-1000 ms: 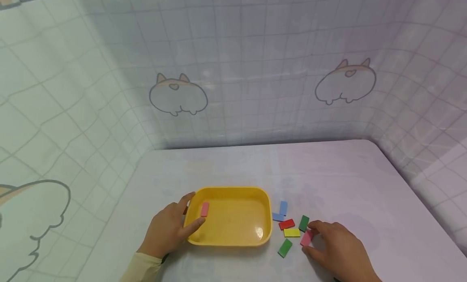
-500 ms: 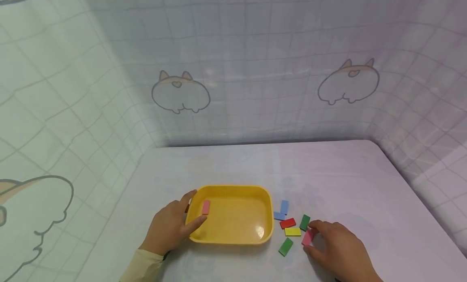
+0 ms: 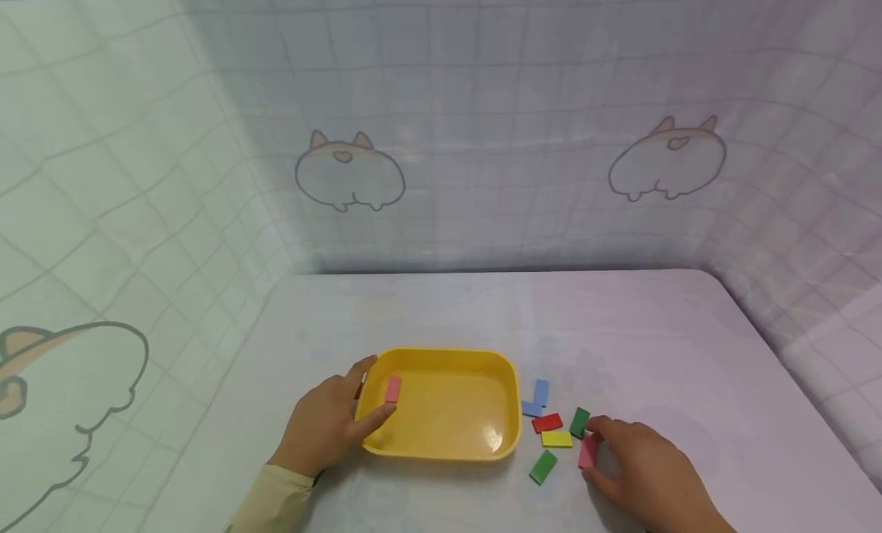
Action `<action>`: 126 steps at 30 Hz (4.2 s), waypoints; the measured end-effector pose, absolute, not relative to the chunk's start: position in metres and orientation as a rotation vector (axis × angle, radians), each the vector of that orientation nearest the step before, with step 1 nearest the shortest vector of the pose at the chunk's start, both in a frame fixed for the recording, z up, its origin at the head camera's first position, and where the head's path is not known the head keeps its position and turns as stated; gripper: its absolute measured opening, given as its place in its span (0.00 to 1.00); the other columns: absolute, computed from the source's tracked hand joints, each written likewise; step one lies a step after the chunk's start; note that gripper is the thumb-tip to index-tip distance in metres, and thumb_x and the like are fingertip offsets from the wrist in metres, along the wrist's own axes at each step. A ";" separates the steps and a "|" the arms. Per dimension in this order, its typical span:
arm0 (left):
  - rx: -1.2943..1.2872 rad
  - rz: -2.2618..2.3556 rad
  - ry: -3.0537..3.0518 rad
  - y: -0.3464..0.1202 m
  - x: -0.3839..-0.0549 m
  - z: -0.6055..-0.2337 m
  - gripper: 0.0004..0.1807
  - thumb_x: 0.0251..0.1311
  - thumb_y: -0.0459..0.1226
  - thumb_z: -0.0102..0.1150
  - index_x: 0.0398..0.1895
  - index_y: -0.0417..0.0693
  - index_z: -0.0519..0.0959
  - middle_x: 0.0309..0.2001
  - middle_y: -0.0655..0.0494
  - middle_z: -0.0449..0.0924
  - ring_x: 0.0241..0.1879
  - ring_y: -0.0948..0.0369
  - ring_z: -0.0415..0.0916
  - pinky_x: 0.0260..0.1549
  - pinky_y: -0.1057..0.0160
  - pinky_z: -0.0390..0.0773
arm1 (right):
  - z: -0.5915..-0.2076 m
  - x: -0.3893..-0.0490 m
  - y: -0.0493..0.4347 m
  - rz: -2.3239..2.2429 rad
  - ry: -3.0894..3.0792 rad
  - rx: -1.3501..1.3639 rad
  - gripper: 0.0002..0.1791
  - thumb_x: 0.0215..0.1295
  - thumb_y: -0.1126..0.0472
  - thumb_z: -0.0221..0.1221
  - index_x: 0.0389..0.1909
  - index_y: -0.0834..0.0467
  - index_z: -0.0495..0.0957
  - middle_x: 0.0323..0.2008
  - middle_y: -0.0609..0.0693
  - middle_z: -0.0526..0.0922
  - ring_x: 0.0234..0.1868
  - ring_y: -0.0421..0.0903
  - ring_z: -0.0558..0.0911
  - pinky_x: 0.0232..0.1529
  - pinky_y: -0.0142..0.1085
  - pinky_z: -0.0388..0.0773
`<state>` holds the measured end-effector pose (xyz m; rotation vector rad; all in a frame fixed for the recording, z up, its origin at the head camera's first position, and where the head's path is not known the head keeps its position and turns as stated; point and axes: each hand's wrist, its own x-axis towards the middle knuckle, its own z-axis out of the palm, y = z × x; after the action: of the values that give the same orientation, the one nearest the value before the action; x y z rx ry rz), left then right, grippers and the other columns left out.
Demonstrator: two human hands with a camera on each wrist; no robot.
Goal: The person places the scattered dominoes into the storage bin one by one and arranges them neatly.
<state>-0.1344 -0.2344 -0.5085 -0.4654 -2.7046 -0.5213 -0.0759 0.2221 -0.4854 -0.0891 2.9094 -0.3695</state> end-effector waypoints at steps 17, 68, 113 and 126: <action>-0.468 -0.497 -2.699 -0.220 -0.139 -0.508 0.50 0.60 0.78 0.52 0.72 0.54 0.74 0.21 0.63 0.68 0.20 0.63 0.65 0.20 0.59 0.71 | -0.443 -0.100 0.224 -0.190 2.940 -0.351 0.28 0.47 0.46 0.81 0.50 0.43 0.83 0.32 0.33 0.81 0.30 0.39 0.76 0.32 0.43 0.85; -0.452 -0.478 -2.722 -0.213 -0.142 -0.503 0.49 0.62 0.77 0.51 0.72 0.53 0.74 0.18 0.64 0.65 0.17 0.63 0.63 0.18 0.61 0.69 | -0.427 -0.203 0.014 -0.142 2.904 -1.277 0.08 0.61 0.54 0.71 0.37 0.47 0.82 0.22 0.36 0.72 0.23 0.41 0.72 0.25 0.38 0.72; -0.498 -0.423 -2.683 -0.212 -0.149 -0.508 0.45 0.66 0.75 0.47 0.71 0.53 0.74 0.19 0.62 0.67 0.17 0.64 0.62 0.17 0.63 0.67 | -0.460 -0.222 -0.005 -0.104 2.877 -1.222 0.10 0.63 0.50 0.72 0.37 0.46 0.82 0.21 0.39 0.73 0.22 0.43 0.73 0.23 0.38 0.73; -0.492 -0.425 -2.693 -0.212 -0.148 -0.505 0.47 0.65 0.76 0.47 0.72 0.52 0.74 0.22 0.59 0.73 0.18 0.63 0.65 0.18 0.62 0.70 | -0.458 -0.222 -0.007 -0.105 2.870 -1.197 0.12 0.65 0.48 0.71 0.43 0.48 0.84 0.25 0.38 0.76 0.24 0.43 0.74 0.27 0.38 0.75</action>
<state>-0.1479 -0.2119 -0.5055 -0.4923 -2.6934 -0.4248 -0.2220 -0.0071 -0.4585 -1.1969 2.8701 -0.1047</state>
